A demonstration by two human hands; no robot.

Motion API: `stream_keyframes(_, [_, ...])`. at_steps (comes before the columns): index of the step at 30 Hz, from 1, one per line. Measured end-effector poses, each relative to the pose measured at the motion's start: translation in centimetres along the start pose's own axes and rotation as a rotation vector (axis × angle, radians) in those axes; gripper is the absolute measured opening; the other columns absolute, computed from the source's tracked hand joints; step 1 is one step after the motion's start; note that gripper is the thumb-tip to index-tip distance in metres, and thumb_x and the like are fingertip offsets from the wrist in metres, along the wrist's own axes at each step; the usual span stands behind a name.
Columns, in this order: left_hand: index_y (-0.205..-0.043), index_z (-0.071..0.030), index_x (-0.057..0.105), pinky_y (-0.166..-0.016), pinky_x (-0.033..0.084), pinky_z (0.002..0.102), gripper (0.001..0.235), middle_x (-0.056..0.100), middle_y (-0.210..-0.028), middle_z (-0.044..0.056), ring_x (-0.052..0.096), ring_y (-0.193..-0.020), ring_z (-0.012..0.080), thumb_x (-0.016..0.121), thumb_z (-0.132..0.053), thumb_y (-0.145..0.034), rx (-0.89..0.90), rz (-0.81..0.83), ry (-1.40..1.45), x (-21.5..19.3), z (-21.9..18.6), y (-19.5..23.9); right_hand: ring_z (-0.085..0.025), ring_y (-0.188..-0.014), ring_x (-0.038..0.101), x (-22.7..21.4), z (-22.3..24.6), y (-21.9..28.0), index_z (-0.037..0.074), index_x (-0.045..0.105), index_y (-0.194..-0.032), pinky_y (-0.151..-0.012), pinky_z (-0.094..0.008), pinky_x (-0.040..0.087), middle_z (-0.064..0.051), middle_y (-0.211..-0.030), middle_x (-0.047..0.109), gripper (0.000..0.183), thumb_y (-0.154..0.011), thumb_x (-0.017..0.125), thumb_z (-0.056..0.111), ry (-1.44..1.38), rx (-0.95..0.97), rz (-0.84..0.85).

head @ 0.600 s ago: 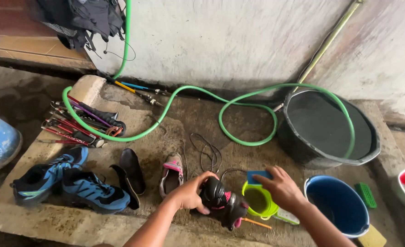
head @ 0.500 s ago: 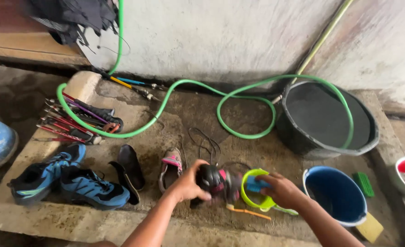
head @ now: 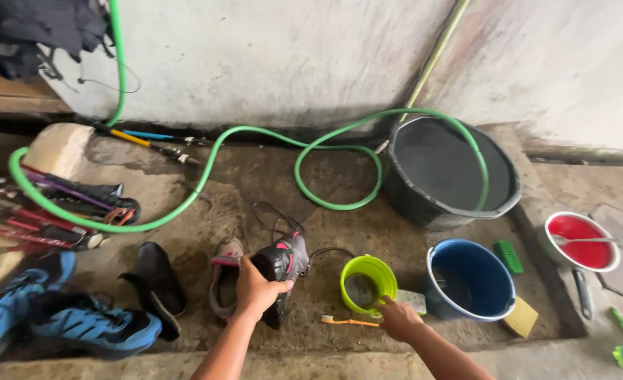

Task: The person pours water from a yellow cup onto a gray and pink shoe, then scrubs it with a blue brush and a green sponge. The person repeatedly wets and scrubs the shoe, focusing on the sole and upper parts, while other shoes and cleaning tools remain nearby.

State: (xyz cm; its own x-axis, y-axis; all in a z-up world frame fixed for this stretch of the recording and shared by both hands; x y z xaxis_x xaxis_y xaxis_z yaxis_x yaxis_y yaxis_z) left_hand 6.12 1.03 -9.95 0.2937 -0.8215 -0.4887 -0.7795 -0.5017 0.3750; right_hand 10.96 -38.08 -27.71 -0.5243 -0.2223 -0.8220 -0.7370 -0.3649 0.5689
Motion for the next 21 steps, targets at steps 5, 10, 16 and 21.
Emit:
stream_keyframes(5, [-0.139, -0.010, 0.040, -0.104, 0.050, 0.046, 0.107, 0.059, -0.140, 0.015, 0.061, -0.125, 0.0359, 0.102, -0.027, -0.053, -0.082, 0.071, -0.037, -0.7, -1.5, 1.0, -0.031, -0.107, 0.069, -4.9, 0.6, -0.4, 0.022, 0.061, -0.130, -0.091, -0.047, 0.057, -0.008, -0.126, 0.065, 0.038, -0.093, 0.069, 0.017, -0.177, -0.004, -0.052])
stream_keyframes(10, [-0.147, -0.010, 0.032, -0.109, 0.049, 0.051, 0.112, 0.051, -0.147, 0.017, 0.057, -0.132, 0.0395, 0.103, -0.028, -0.061, -0.149, 0.118, -0.125, -0.3, -2.1, 1.1, -0.031, -0.137, 0.054, -18.9, 4.7, 1.6, 0.019, 0.043, -0.149, -0.112, -0.050, 0.049, -0.009, -0.151, 0.054, 0.061, -0.099, 0.067, 0.043, -0.267, 0.068, 0.091])
stream_keyframes(16, [-0.136, -0.014, 0.037, -0.099, 0.051, 0.048, 0.102, 0.055, -0.138, 0.014, 0.060, -0.125, 0.0360, 0.099, -0.039, -0.059, -0.083, 0.197, -0.280, 1.9, -0.7, -0.4, -0.028, -0.114, 0.069, -26.1, 9.1, -3.8, 0.017, 0.076, -0.112, -0.087, -0.043, 0.059, -0.006, -0.118, 0.073, 0.039, -0.085, 0.073, 0.046, 0.314, 0.081, 0.197])
stream_keyframes(21, [-0.131, -0.014, 0.039, -0.098, 0.052, 0.046, 0.102, 0.062, -0.133, 0.014, 0.061, -0.122, 0.0358, 0.103, -0.037, -0.056, -0.066, 0.196, -0.317, 2.6, -0.1, -1.1, -0.017, -0.097, 0.064, -28.1, 9.9, -6.4, 0.024, 0.073, -0.121, -0.064, -0.032, 0.034, 0.003, -0.115, 0.071, 0.031, -0.100, 0.051, 0.017, 0.667, 0.157, 0.103])
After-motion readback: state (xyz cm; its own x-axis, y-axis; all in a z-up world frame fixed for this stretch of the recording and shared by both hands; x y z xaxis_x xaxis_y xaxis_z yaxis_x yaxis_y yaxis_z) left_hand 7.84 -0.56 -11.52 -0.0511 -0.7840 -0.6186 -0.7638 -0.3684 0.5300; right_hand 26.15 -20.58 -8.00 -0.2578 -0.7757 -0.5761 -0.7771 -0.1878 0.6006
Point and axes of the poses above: each hand's wrist, its own y-axis away from the middle knuckle, its own x-axis out of the palm, z = x × y, the point moved 5 cm from there along -y, towards the middle knuckle
